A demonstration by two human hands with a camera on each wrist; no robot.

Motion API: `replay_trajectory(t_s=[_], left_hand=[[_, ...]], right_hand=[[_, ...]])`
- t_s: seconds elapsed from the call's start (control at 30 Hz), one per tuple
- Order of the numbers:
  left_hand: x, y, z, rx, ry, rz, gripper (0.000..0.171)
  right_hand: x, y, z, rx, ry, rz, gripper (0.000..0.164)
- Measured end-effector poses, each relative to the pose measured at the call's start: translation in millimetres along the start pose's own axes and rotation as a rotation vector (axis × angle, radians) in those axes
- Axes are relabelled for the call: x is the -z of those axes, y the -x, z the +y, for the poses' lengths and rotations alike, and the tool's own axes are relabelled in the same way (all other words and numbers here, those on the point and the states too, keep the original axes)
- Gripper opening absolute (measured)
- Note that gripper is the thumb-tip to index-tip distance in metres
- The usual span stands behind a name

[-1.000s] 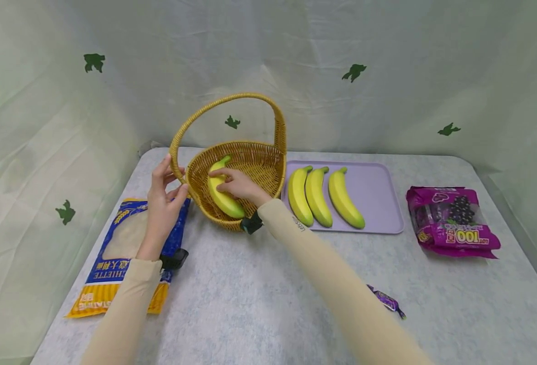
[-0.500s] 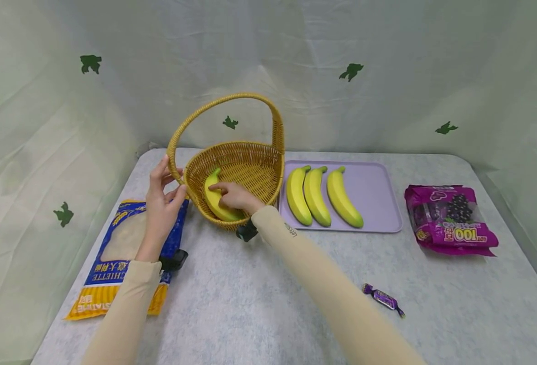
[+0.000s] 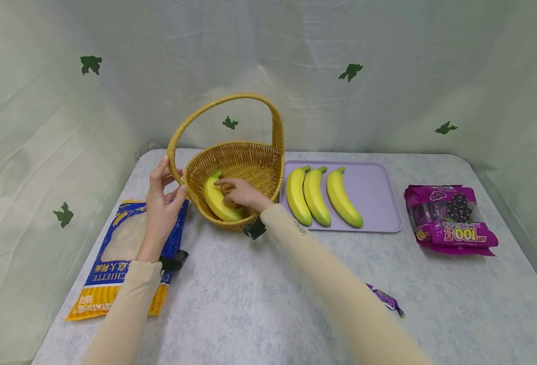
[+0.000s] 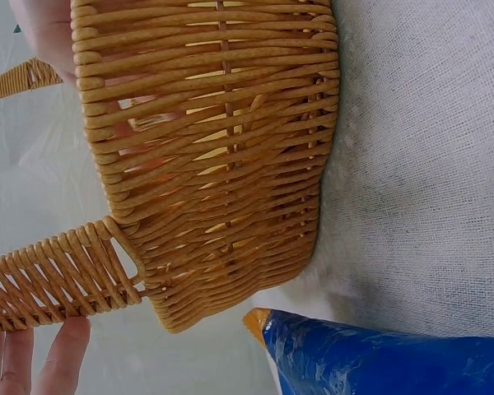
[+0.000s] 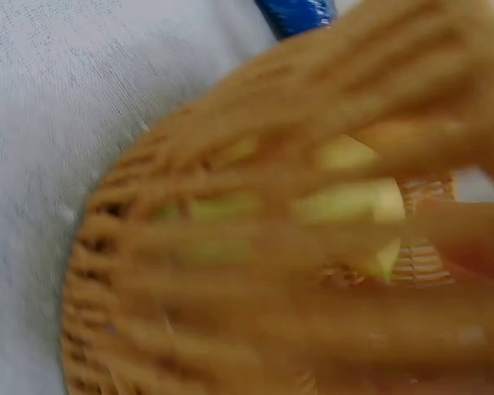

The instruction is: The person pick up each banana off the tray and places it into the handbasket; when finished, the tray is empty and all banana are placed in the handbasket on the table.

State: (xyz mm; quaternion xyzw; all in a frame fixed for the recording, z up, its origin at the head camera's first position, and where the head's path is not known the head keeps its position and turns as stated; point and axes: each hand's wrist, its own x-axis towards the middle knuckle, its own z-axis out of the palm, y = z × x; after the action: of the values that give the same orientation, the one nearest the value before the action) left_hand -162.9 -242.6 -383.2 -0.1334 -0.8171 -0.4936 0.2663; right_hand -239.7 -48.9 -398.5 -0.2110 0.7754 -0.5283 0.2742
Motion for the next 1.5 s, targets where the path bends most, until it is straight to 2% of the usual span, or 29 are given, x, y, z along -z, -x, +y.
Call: replay_trajectory(t_s=[0.23, 0.43, 0.57, 0.87, 1.13, 1.33, 1.5], left_hand=[[0.1, 0.9, 1.3, 0.002, 0.002, 0.002, 0.063], [-0.3, 0.6, 0.5, -0.011, 0.016, 0.001, 0.064], [-0.4, -0.2, -0.7, -0.020, 0.028, 0.004, 0.066], [-1.1, -0.3, -0.2, -0.040, 0.031, 0.004, 0.064], [-1.1, 0.6, -2.2, -0.053, 0.027, -0.002, 0.064], [-1.0, 0.1, -3.9, -0.051, 0.014, -0.003, 0.064], [-1.4, 0.4, -1.7, -0.054, 0.019, -0.004, 0.062]], right_hand=[[27, 11, -2, 0.072, -0.203, -0.002, 0.040], [56, 26, 1, 0.149, -0.234, 0.006, 0.036], [77, 39, 6, 0.166, -0.283, 0.013, 0.038], [134, 73, 32, 0.131, -0.310, 0.129, 0.041], [180, 111, 66, 0.115, -0.318, 0.276, 0.033], [203, 136, 84, 0.041, -0.279, 0.363, 0.034], [212, 153, 94, -0.011, -0.212, 0.381, 0.040]])
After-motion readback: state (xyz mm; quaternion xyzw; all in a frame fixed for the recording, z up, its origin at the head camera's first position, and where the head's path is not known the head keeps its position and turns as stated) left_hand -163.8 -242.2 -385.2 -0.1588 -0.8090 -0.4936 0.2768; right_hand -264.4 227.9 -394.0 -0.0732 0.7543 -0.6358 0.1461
